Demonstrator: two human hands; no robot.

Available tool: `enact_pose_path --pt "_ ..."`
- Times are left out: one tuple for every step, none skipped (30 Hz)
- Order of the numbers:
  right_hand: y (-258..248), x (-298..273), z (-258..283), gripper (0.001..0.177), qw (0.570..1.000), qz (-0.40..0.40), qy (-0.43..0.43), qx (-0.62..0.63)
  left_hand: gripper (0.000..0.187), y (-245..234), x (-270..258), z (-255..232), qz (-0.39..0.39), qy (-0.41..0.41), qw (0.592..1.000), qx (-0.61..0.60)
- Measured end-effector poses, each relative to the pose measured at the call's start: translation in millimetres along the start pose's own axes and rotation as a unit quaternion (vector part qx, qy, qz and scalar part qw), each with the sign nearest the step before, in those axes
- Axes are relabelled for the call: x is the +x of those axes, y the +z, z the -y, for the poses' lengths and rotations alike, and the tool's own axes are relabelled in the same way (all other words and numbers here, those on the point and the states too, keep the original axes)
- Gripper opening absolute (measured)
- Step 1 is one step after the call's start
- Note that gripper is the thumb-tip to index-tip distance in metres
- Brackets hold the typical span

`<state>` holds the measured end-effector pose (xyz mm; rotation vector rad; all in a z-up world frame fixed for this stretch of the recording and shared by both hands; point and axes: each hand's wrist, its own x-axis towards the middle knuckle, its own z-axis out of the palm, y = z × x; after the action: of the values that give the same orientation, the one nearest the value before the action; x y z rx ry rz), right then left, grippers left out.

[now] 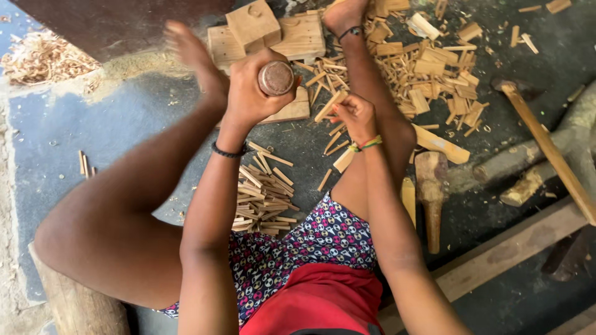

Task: The person sits on the floor and uses a chisel and mallet to carve small wooden pieces from a larger plank. They repeatedly strike the chisel to split off thin strips, which accumulate on the floor.

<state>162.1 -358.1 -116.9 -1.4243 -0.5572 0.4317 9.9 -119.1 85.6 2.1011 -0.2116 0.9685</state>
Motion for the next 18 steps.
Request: enact_pose_path --pt "0 -2 -2 0.006 1.000 -0.002 -0.013 -0.003 0.029 0 2 -3 0.003 0.008 1.000 -0.009" --pt "1 -2 -3 0.006 1.000 -0.012 -0.022 -0.019 0.029 -3 1 -6 0.001 0.012 1.000 -0.014" --pt "3 -3 -4 0.006 0.999 -0.022 -0.030 -0.035 0.030 -3 3 -10 -0.005 0.010 1.000 -0.017" --pt "4 2 -3 0.008 0.997 -0.026 -0.042 -0.051 0.031 -1 7 -14 -0.017 0.010 1.000 -0.017" --pt "7 4 -4 0.007 0.997 -0.025 -0.027 -0.063 0.032 1 11 -18 -0.029 0.009 0.999 -0.017" --pt "9 6 -3 0.007 0.997 -0.024 -0.015 -0.076 0.033 2 17 -22 -0.034 0.021 0.999 -0.024" --pt "10 11 -2 0.007 0.996 -0.022 -0.002 -0.089 0.033 4 23 -26 -0.040 0.033 0.998 -0.030" --pt "12 14 -2 0.007 0.993 -0.022 -0.027 -0.117 0.034 4 27 -29 -0.039 0.045 0.997 -0.039" --pt "14 19 -2 0.008 0.988 -0.021 -0.052 -0.143 0.033 4 32 -30 -0.035 0.051 0.997 -0.040" --pt "13 16 -4 0.008 0.982 -0.023 -0.070 -0.172 0.033 7 34 -30 -0.029 0.050 0.997 -0.046" --pt "14 19 -7 0.008 0.982 -0.014 -0.066 -0.177 0.033 10 34 -29 -0.023 0.050 0.997 -0.052" --pt "14 23 -11 0.008 0.981 -0.005 -0.062 -0.184 0.035 12 31 -27 -0.016 0.055 0.997 -0.055" --pt "14 25 -16 0.008 0.980 0.004 -0.058 -0.190 0.038 12 28 -23 -0.010 0.059 0.996 -0.059" --pt "16 30 -21 0.010 0.980 0.000 -0.051 -0.192 0.041 8 28 -18 -0.002 0.070 0.996 -0.059" --pt "18 33 -28 0.011 0.980 -0.005 -0.045 -0.193 0.040 6 25 -15 0.009 0.052 0.997 -0.055" --pt "22 37 -36 0.013 0.981 -0.007 -0.038 -0.192 0.039 4 17 -15 0.021 0.031 0.998 -0.048" --pt "21 43 -43 0.012 0.982 0.004 -0.032 -0.188 0.038 4 12 -12 0.034 0.011 0.998 -0.042" --pt "22 45 -51 0.011 0.983 0.016 -0.022 -0.183 0.039 2 8 -8 0.040 0.007 0.999 -0.030"
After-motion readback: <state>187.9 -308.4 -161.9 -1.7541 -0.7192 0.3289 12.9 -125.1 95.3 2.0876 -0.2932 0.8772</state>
